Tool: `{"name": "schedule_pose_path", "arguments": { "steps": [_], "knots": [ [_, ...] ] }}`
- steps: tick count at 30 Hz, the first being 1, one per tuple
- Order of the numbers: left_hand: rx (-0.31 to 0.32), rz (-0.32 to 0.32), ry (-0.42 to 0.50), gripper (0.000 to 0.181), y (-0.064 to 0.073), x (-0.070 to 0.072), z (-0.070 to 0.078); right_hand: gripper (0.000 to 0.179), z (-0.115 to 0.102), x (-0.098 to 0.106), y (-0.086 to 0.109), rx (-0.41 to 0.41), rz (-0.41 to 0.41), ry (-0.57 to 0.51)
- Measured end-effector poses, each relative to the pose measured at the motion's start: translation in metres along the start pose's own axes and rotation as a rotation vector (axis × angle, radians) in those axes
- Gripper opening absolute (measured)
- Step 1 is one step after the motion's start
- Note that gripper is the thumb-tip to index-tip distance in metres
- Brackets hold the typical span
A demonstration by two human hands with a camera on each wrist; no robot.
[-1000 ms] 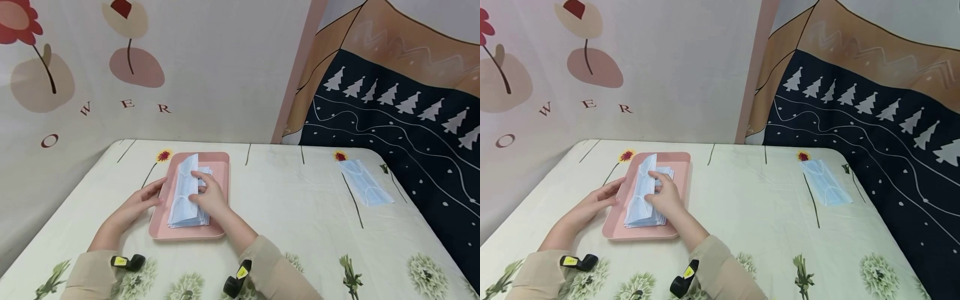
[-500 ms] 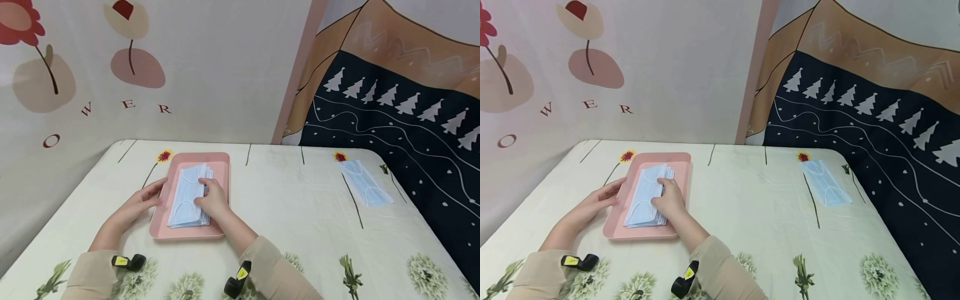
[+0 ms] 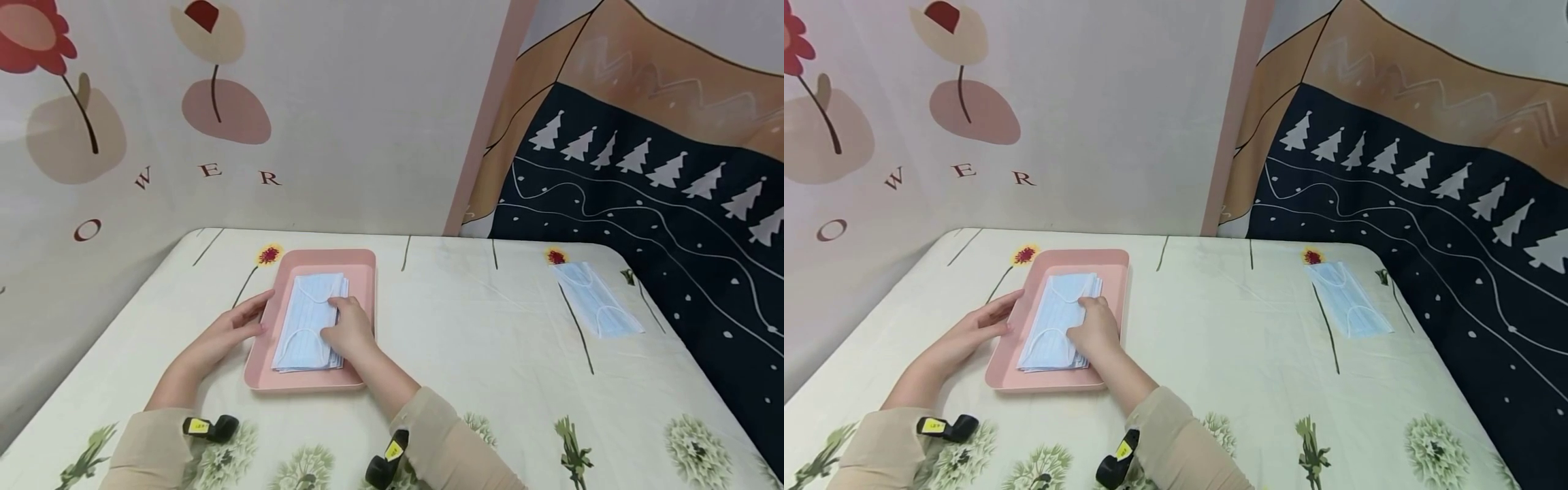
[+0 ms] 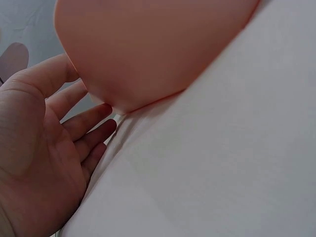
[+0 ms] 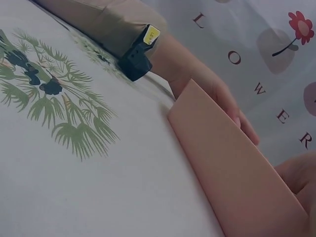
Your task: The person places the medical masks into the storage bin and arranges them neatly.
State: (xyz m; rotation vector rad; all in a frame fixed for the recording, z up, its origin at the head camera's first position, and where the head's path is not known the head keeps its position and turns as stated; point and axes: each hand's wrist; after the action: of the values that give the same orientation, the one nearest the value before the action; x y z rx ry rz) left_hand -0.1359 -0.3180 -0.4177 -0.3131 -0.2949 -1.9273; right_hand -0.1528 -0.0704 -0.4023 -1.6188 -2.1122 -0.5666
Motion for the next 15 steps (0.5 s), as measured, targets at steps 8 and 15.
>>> {"name": "schedule_pose_path", "arguments": {
  "steps": [8, 15],
  "knots": [
    [0.004, 0.003, 0.007, 0.066, 0.0001, -0.0001, 0.0006, 0.057, -0.0033, -0.0004, 0.0031, -0.015, 0.001, 0.049],
    [0.016, 0.004, -0.001, 0.066, -0.0004, 0.0002, 0.0006, 0.057, -0.004, 0.003, 0.0081, 0.031, 0.021, 0.052]
  ]
}}
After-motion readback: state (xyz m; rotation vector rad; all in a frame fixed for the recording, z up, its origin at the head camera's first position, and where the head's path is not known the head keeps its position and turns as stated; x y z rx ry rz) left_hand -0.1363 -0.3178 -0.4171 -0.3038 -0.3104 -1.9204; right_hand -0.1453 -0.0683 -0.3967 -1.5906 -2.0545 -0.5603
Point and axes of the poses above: each hand's wrist, its own y-axis away from the middle knuckle, its own x-axis out of the back of the hand, z = x × y, and after that the axes turned 4 degrees about -z, right-handed
